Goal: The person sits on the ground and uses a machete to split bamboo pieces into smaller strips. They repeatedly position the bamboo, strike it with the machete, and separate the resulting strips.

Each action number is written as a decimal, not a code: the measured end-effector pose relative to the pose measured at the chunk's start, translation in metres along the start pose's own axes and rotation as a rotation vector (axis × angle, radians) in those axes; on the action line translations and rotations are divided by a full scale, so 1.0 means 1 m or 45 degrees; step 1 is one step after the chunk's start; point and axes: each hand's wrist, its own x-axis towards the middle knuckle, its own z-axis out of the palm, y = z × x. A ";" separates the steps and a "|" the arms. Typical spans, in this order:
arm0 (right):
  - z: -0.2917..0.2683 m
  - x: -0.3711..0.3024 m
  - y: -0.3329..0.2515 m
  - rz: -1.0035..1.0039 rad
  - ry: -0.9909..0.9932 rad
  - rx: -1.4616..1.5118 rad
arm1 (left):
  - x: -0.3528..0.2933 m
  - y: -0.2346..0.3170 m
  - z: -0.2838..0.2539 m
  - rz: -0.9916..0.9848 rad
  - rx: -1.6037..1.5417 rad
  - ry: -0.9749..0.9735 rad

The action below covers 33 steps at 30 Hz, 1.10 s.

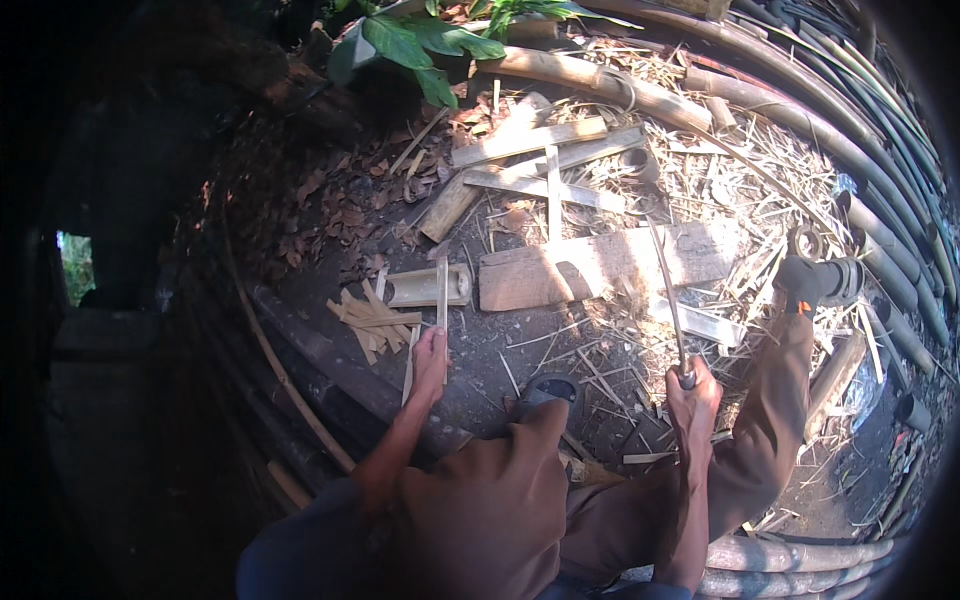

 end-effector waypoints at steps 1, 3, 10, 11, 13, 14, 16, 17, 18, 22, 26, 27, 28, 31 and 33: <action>-0.008 -0.009 -0.008 0.069 -0.043 0.071 | 0.014 -0.016 -0.022 0.054 0.068 0.191; -0.010 -0.024 0.009 0.172 -0.029 0.186 | 0.043 -0.050 -0.063 0.147 0.194 0.498; -0.009 -0.046 0.043 0.518 -0.043 0.198 | 0.100 -0.086 -0.148 -0.045 0.386 0.799; -0.001 -0.047 0.037 0.476 -0.042 0.264 | 0.109 -0.097 -0.192 -0.065 0.511 0.863; -0.009 -0.042 0.038 0.553 -0.027 0.210 | 0.115 -0.090 -0.142 -0.155 0.607 0.809; -0.013 -0.039 0.033 0.581 0.013 0.263 | 0.109 -0.070 -0.116 -0.210 0.771 0.823; -0.011 -0.035 0.040 0.554 0.057 0.289 | 0.101 -0.043 -0.094 -0.087 1.140 0.871; -0.013 -0.033 0.041 0.540 0.071 0.258 | 0.100 -0.040 -0.087 0.088 1.112 0.788; -0.011 -0.031 0.039 0.577 0.050 0.310 | 0.101 -0.037 -0.078 0.249 1.068 0.680; -0.007 -0.024 0.045 0.725 0.029 0.545 | 0.083 -0.024 0.028 0.812 0.838 0.029; -0.013 -0.017 0.046 0.709 0.152 0.652 | 0.008 0.033 0.194 1.328 0.669 -0.788; -0.015 -0.014 0.040 0.696 0.174 0.697 | 0.001 0.030 0.232 1.640 0.532 -0.803; -0.016 -0.014 0.042 0.707 0.217 0.706 | -0.009 0.035 0.269 1.634 0.636 -0.937; -0.010 -0.012 0.059 0.765 0.301 0.795 | -0.022 0.053 0.358 1.836 1.009 -1.077; -0.007 -0.011 0.054 0.755 0.330 0.697 | 0.001 0.022 0.380 2.056 1.020 -0.795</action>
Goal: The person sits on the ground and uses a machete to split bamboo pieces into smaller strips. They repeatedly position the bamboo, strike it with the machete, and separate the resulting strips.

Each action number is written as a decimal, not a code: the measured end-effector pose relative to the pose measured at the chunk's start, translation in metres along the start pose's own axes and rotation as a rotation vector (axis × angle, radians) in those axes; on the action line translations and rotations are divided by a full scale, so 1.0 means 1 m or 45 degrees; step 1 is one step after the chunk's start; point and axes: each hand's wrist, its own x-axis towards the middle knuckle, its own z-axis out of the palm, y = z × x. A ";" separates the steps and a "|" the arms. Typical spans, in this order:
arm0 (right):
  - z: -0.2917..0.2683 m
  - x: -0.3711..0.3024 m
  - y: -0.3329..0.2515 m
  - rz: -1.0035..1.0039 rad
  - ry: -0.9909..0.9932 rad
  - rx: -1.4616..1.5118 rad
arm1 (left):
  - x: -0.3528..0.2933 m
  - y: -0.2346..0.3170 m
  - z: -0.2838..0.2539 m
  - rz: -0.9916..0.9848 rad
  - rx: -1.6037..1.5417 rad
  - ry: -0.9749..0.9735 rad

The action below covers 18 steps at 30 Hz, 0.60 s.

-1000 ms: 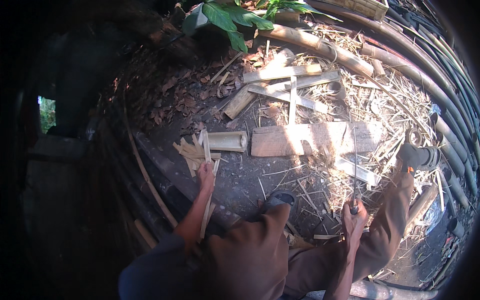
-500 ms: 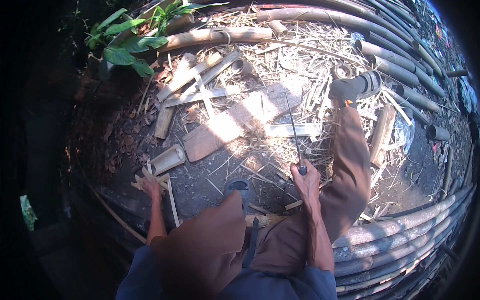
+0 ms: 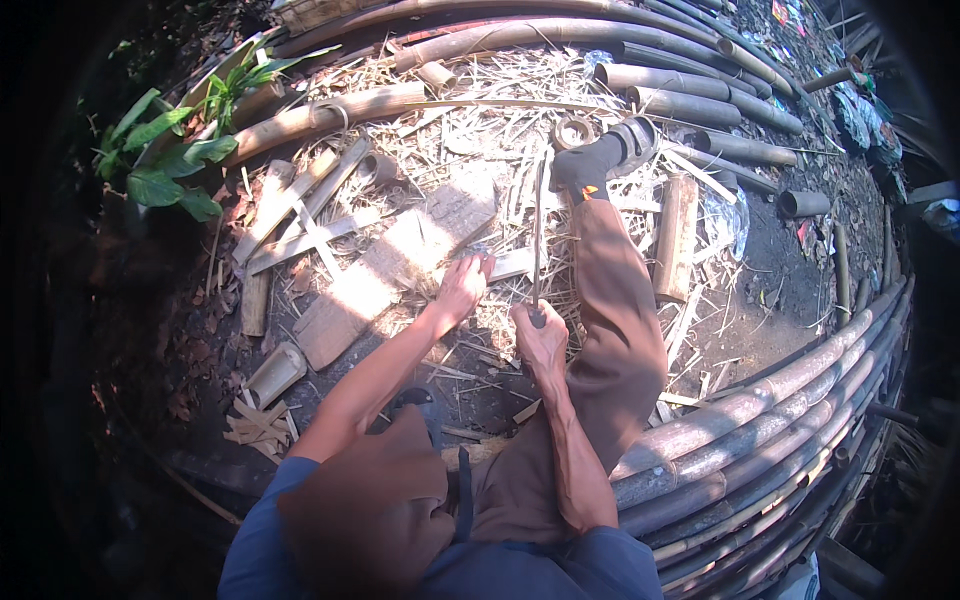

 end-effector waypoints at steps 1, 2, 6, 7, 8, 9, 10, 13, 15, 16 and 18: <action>-0.001 -0.003 -0.004 0.037 0.015 0.011 | 0.002 -0.001 0.004 -0.044 -0.012 -0.131; -0.001 -0.001 0.001 0.066 -0.015 0.083 | 0.003 -0.002 0.006 -0.093 -0.020 -0.263; -0.007 0.013 0.024 0.127 0.014 0.165 | 0.016 0.015 -0.040 -0.593 -0.635 -0.295; -0.013 0.007 0.009 0.101 0.017 0.214 | 0.022 0.020 -0.059 -0.678 -0.758 -0.110; -0.008 0.006 0.008 0.157 -0.019 0.330 | 0.018 0.018 -0.080 -0.773 -0.846 0.073; -0.006 0.006 0.009 0.198 -0.047 0.377 | 0.014 0.013 -0.106 -0.875 -0.977 0.279; 0.004 0.001 0.008 0.242 -0.092 0.428 | -0.004 -0.004 -0.124 -0.866 -1.228 0.452; 0.023 -0.017 0.015 0.184 -0.465 0.100 | -0.038 -0.026 -0.185 -1.076 -1.669 0.885; 0.044 -0.036 0.010 0.038 -0.758 -0.280 | -0.082 -0.076 -0.203 -1.132 -1.569 0.970; 0.045 -0.042 0.016 -0.051 -0.859 -0.434 | -0.074 -0.072 -0.211 -1.126 -1.580 1.106; 0.057 -0.042 0.040 0.001 -0.871 -0.393 | -0.068 -0.065 -0.221 -1.210 -1.566 1.241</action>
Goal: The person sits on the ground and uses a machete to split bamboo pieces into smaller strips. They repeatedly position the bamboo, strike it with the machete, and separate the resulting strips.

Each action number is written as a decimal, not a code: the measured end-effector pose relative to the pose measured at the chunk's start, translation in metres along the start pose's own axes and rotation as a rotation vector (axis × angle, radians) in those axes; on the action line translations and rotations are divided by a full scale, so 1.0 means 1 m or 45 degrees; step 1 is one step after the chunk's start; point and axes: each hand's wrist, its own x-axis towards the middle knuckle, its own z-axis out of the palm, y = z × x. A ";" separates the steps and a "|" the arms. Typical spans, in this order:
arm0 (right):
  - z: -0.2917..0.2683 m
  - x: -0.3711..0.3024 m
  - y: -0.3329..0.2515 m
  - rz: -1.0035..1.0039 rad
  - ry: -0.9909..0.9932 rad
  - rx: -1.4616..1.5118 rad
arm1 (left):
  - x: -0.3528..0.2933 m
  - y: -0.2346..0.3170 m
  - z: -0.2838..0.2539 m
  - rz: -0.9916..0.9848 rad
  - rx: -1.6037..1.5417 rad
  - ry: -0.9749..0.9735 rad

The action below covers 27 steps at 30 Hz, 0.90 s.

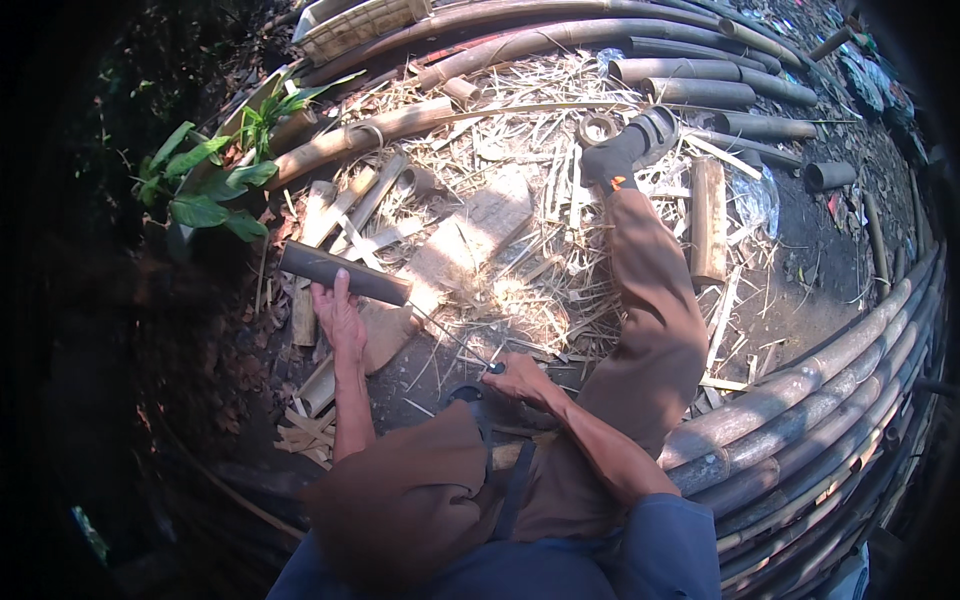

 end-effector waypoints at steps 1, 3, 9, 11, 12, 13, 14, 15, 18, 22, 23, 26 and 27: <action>0.002 0.000 -0.003 0.098 0.020 0.022 | 0.002 -0.001 -0.005 0.021 -0.009 0.006; -0.007 0.011 0.005 0.294 0.133 0.125 | 0.005 -0.012 -0.014 0.055 -0.037 0.018; -0.037 -0.025 -0.029 -0.061 0.375 0.094 | -0.001 -0.046 -0.021 0.134 0.395 -0.278; -0.020 -0.049 -0.074 -0.255 0.522 0.039 | -0.002 -0.047 -0.020 0.143 0.565 -0.296; -0.010 -0.051 -0.081 -0.434 0.608 0.044 | -0.001 -0.049 -0.018 0.132 0.590 -0.310; -0.006 -0.050 -0.091 -0.432 0.533 0.047 | -0.001 -0.050 -0.017 0.223 0.625 -0.325; -0.005 -0.049 -0.102 -0.429 0.458 0.053 | 0.002 -0.048 -0.022 0.174 0.681 -0.397; -0.004 -0.046 -0.114 -0.420 0.399 0.063 | 0.000 -0.044 -0.019 0.220 0.718 -0.424; 0.010 -0.033 -0.144 -0.568 0.325 0.118 | -0.008 -0.038 -0.019 0.217 0.672 -0.494; 0.014 -0.019 -0.168 -0.566 0.224 0.166 | -0.015 -0.026 -0.013 0.163 0.718 -0.551; 0.016 -0.014 -0.167 -0.597 0.231 0.166 | -0.014 -0.029 -0.016 0.156 0.732 -0.569; 0.013 -0.011 -0.169 -0.450 0.158 0.139 | -0.016 -0.023 -0.010 0.179 0.774 -0.602; 0.012 -0.013 -0.173 -0.445 0.158 0.118 | -0.018 -0.020 -0.010 0.190 0.796 -0.606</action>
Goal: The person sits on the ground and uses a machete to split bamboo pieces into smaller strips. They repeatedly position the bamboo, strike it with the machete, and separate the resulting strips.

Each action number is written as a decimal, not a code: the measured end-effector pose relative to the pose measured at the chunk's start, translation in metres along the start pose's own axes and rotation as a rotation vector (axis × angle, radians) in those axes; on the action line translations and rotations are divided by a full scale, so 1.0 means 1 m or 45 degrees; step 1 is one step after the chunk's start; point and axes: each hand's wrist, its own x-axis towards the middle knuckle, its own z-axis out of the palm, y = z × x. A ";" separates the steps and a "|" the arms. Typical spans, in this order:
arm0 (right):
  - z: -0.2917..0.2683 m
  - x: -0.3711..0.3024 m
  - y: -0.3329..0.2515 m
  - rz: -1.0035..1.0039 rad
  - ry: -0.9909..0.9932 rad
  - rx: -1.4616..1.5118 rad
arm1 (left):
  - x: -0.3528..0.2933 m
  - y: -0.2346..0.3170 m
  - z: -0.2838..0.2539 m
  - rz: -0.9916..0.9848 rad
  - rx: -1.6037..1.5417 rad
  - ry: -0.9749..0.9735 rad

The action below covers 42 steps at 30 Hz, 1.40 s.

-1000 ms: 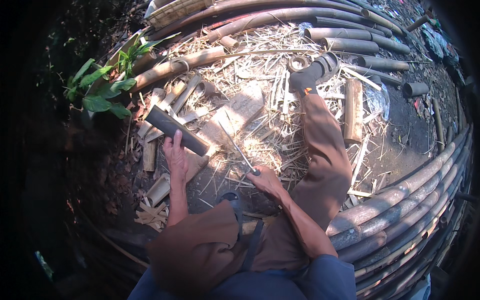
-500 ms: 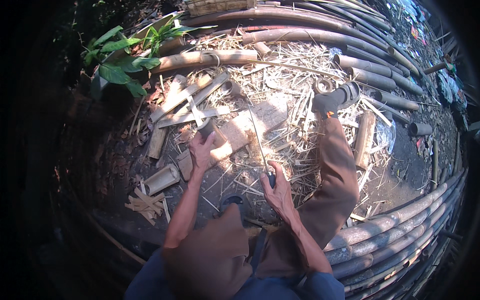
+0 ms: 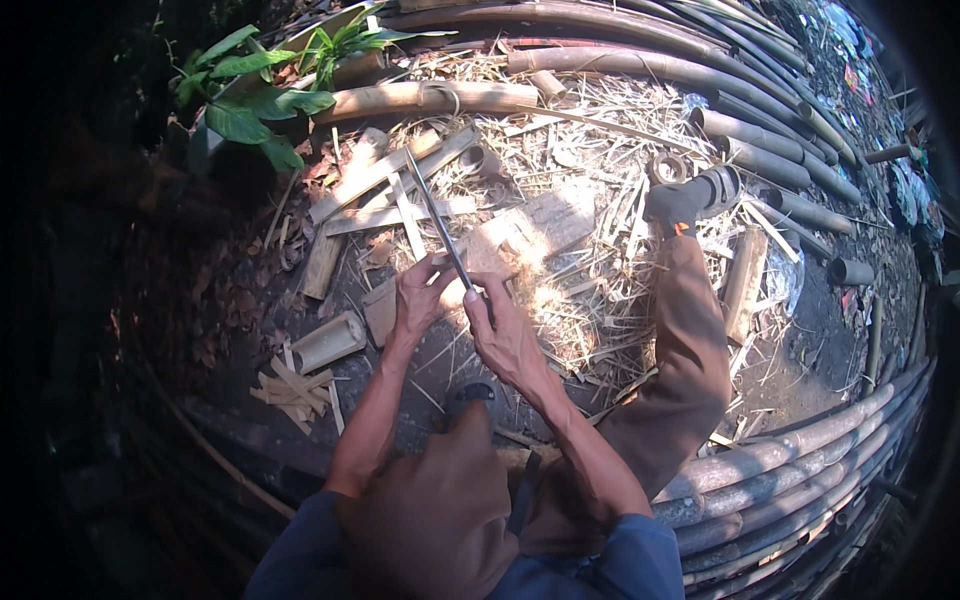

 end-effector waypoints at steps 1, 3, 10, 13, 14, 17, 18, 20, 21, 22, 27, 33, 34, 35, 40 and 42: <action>-0.001 -0.001 -0.007 0.004 -0.003 -0.022 | -0.001 -0.003 -0.002 0.030 0.082 -0.021; -0.002 -0.002 -0.011 -0.006 -0.002 -0.089 | 0.001 -0.008 -0.005 0.097 0.236 -0.060; 0.016 0.002 0.013 -0.338 0.264 -0.214 | 0.004 0.005 0.005 0.014 -0.199 0.045; 0.006 -0.001 0.004 -0.279 0.241 -0.187 | 0.005 0.033 0.005 0.072 -0.111 0.028; 0.010 0.010 0.021 -0.259 0.255 -0.274 | 0.003 0.004 0.010 -0.001 -0.172 0.019; 0.002 0.019 0.017 -0.322 0.292 -0.301 | 0.020 0.007 0.013 0.300 -0.077 0.083; 0.002 0.010 -0.005 -0.262 0.257 -0.288 | 0.018 0.024 -0.001 0.179 -0.047 0.069; 0.003 0.001 -0.018 -0.347 0.273 -0.221 | 0.017 0.060 -0.023 0.072 -0.058 -0.045; 0.006 0.001 -0.023 -0.387 0.282 -0.223 | 0.010 0.048 -0.029 0.076 0.139 -0.015; 0.005 0.010 0.000 -0.338 0.257 -0.301 | 0.002 0.029 -0.024 0.112 0.306 0.005; -0.023 0.011 -0.012 -0.281 0.375 -0.271 | -0.025 -0.007 -0.015 -0.160 0.351 -0.187; -0.014 0.004 -0.014 -0.275 0.207 -0.305 | -0.099 -0.002 -0.053 -0.547 0.307 -0.139; -0.011 0.022 0.016 -0.292 0.271 -0.305 | -0.094 -0.006 -0.042 -0.468 0.272 -0.113; -0.013 0.033 0.030 -0.307 0.323 -0.295 | -0.083 0.001 -0.033 -0.397 0.234 -0.125; -0.011 0.001 -0.046 -0.455 0.260 -0.136 | -0.091 0.019 -0.059 -0.380 0.239 -0.042; -0.005 -0.018 -0.064 -0.583 0.267 0.002 | -0.110 0.021 -0.076 -0.520 0.275 0.032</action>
